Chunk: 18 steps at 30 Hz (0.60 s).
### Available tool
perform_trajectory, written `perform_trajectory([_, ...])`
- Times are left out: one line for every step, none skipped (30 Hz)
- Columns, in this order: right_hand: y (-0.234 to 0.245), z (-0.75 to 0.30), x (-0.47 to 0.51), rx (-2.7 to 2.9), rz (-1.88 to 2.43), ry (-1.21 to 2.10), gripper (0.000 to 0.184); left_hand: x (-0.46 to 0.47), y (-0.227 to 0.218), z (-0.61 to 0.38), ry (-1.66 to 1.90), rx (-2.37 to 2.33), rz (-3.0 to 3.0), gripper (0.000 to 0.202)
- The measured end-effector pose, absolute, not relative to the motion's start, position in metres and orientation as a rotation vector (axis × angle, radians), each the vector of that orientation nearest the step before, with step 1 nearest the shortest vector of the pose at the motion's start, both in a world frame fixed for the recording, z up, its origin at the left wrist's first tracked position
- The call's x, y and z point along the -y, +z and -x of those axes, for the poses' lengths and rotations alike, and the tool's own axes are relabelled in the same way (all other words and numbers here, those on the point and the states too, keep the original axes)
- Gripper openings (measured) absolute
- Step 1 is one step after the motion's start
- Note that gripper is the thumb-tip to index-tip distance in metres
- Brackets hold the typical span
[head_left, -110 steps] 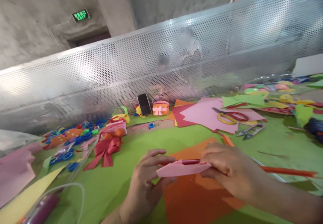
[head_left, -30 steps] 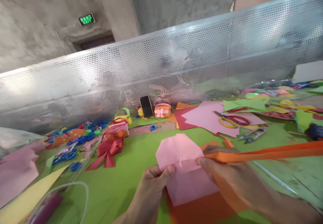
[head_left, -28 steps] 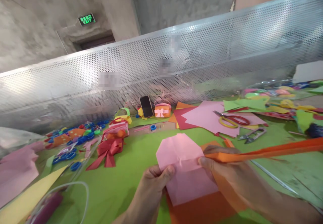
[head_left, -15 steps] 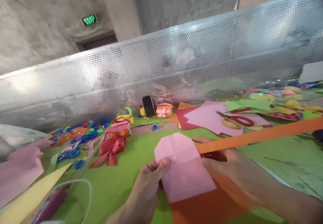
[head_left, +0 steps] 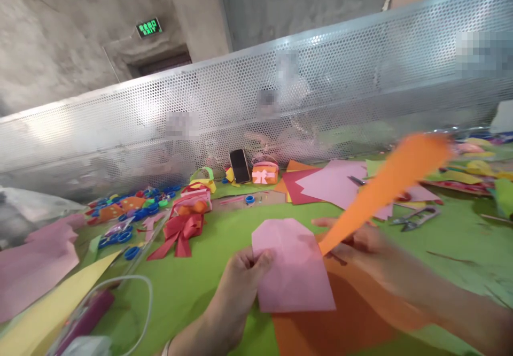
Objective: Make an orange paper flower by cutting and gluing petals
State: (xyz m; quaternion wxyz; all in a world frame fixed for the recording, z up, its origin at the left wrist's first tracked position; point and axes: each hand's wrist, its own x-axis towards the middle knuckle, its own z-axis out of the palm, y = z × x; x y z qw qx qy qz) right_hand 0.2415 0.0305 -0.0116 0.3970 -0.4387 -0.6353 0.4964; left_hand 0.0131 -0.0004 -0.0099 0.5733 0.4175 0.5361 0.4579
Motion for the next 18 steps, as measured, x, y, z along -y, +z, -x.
perform_trajectory([-0.011,-0.239,-0.030,1.614,1.103,1.259,0.053,0.000,-0.011,-0.013,1.070,-1.263,-0.995,0.053])
perform_trajectory([-0.011,-0.237,-0.030,1.616,1.106,1.255,0.053,0.000,-0.011,-0.012,1.064,-1.270,-1.009,0.054])
perform_trajectory([-0.011,-0.235,-0.029,1.607,1.122,1.249,0.051,0.000,-0.012,-0.012,1.063,-1.277,-1.021,0.054])
perform_trajectory([-0.011,-0.234,-0.029,1.593,1.146,1.241,0.049,0.000,-0.012,-0.012,1.064,-1.284,-1.030,0.055])
perform_trajectory([-0.012,-0.232,-0.028,1.578,1.170,1.228,0.046,0.000,-0.011,-0.013,1.065,-1.290,-1.038,0.054])
perform_trajectory([-0.013,-0.232,-0.028,1.564,1.188,1.223,0.044,0.000,-0.010,-0.013,1.066,-1.294,-1.045,0.053])
perform_trajectory([-0.014,-0.232,-0.027,1.541,1.201,1.233,0.044,0.001,-0.009,-0.014,1.062,-1.290,-1.048,0.052])
perform_trajectory([-0.016,-0.232,-0.027,1.514,1.208,1.256,0.044,0.001,-0.008,-0.015,1.061,-1.279,-1.042,0.051])
perform_trajectory([-0.018,-0.232,-0.027,1.485,1.212,1.287,0.045,0.001,-0.007,-0.016,1.057,-1.264,-1.029,0.051])
perform_trajectory([-0.019,-0.233,-0.026,1.459,1.216,1.322,0.046,0.002,-0.006,-0.017,1.055,-1.251,-1.015,0.051])
perform_trajectory([-0.021,-0.233,-0.026,1.437,1.213,1.362,0.046,0.002,-0.005,-0.018,1.060,-1.246,-1.002,0.051])
perform_trajectory([-0.022,-0.234,-0.026,1.423,1.200,1.404,0.045,0.002,-0.005,-0.018,1.069,-1.250,-0.992,0.051])
perform_trajectory([-0.022,-0.234,-0.026,1.415,1.183,1.431,0.042,0.002,-0.005,-0.018,1.083,-1.262,-0.992,0.050])
perform_trajectory([-0.022,-0.234,-0.026,1.418,1.168,1.442,0.036,0.002,-0.004,-0.018,1.097,-1.278,-0.996,0.051])
perform_trajectory([-0.022,-0.234,-0.026,1.424,1.158,1.431,0.028,0.002,-0.004,-0.018,1.104,-1.293,-1.005,0.052])
perform_trajectory([-0.021,-0.234,-0.026,1.437,1.156,1.391,0.020,0.002,-0.004,-0.018,1.110,-1.309,-1.013,0.054])
perform_trajectory([-0.021,-0.234,-0.025,1.460,1.161,1.329,0.014,0.003,-0.004,-0.018,1.112,-1.322,-1.021,0.057])
perform_trajectory([-0.020,-0.233,-0.025,1.489,1.170,1.262,0.013,0.003,-0.004,-0.018,1.111,-1.332,-1.029,0.059])
